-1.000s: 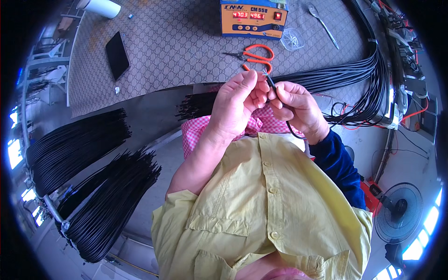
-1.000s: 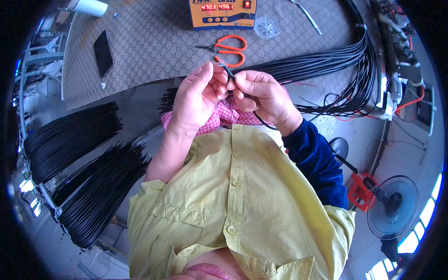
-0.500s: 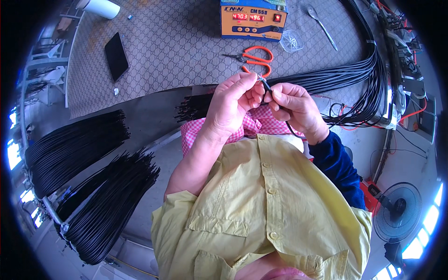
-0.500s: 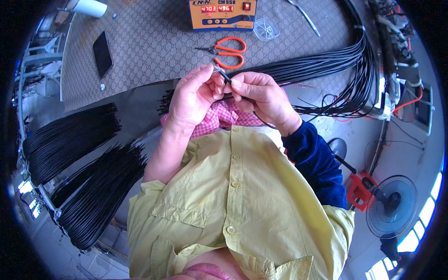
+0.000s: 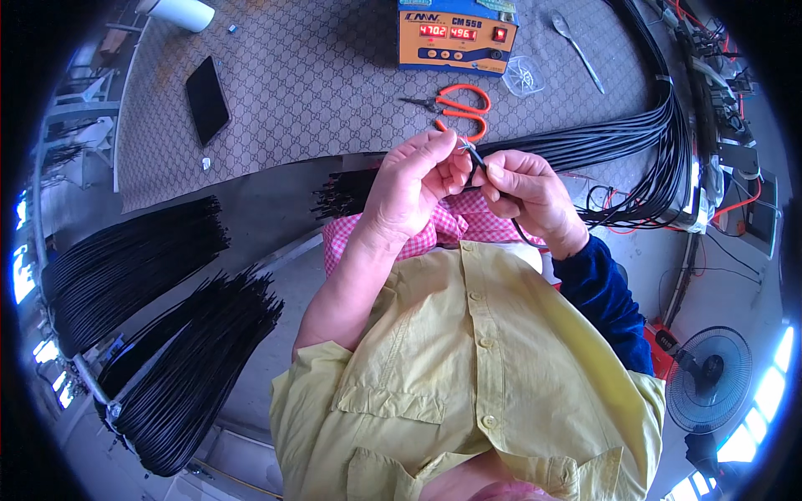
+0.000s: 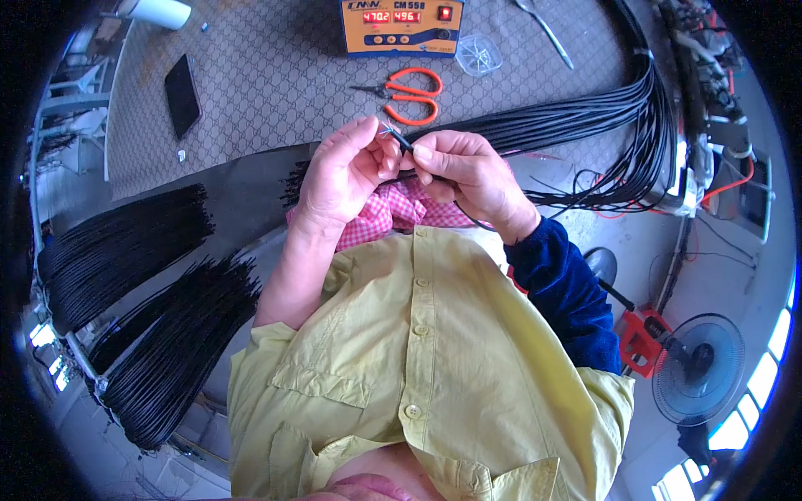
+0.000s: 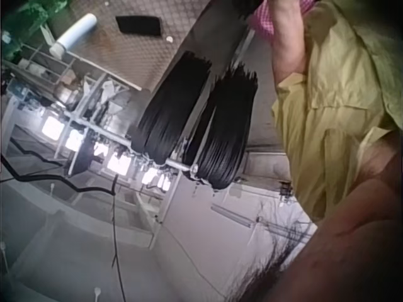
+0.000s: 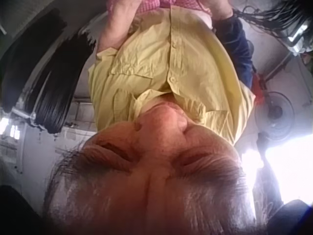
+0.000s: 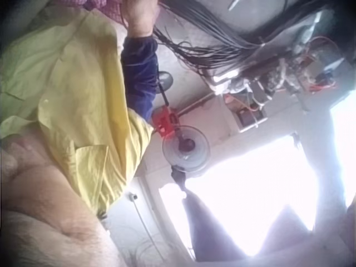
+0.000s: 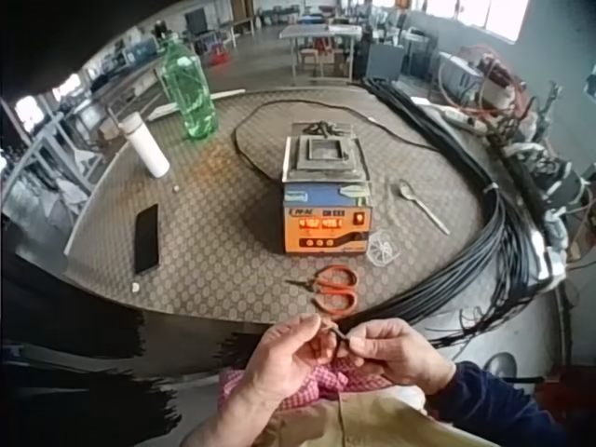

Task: Tinning the ends of black electrical wires by dipping them into a heated soldering pot at a workbench.

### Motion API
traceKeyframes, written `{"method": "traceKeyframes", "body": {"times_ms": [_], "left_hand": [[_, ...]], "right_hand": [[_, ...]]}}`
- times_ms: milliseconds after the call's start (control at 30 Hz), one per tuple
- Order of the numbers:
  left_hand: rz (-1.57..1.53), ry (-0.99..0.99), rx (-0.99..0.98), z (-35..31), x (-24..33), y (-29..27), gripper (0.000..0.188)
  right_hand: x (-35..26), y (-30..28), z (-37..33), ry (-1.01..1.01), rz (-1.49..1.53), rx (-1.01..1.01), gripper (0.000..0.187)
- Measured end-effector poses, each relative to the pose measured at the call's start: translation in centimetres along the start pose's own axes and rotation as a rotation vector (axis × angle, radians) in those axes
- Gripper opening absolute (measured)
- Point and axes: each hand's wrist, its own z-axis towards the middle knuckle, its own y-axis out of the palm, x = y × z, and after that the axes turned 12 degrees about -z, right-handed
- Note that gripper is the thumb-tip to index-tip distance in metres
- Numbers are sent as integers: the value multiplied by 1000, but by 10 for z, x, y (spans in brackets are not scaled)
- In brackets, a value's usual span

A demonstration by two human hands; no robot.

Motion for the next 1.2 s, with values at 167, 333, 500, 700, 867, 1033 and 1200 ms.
{"method": "traceKeyframes", "body": {"times_ms": [167, 333, 500, 700, 867, 1033, 1200], "left_hand": [[-1, -20, -6, 1, 4, 0, 19], [-71, -57, 10, 2, 5, 0, 19], [-103, -84, 55, 5, 3, -3, 23], [-50, -51, 146, 2, 0, -19, 22], [-11, -43, 227, -1, -11, -41, 17], [-17, -31, 278, -5, -14, -50, 16], [-34, -36, 276, -5, -13, -53, 16]], "right_hand": [[-1, 1, 1, 4, -5, -18, 18], [-2, 2, 1, 6, -10, 2, 17], [-8, -4, -1, -27, -108, 60, 17], [-48, -52, 8, -322, -821, 559, 13], [-56, -105, 37, -475, -1510, 835, 10], [-54, -119, 55, -487, -1798, 825, 9], [-55, -119, 59, -447, -1911, 798, 8]]}}
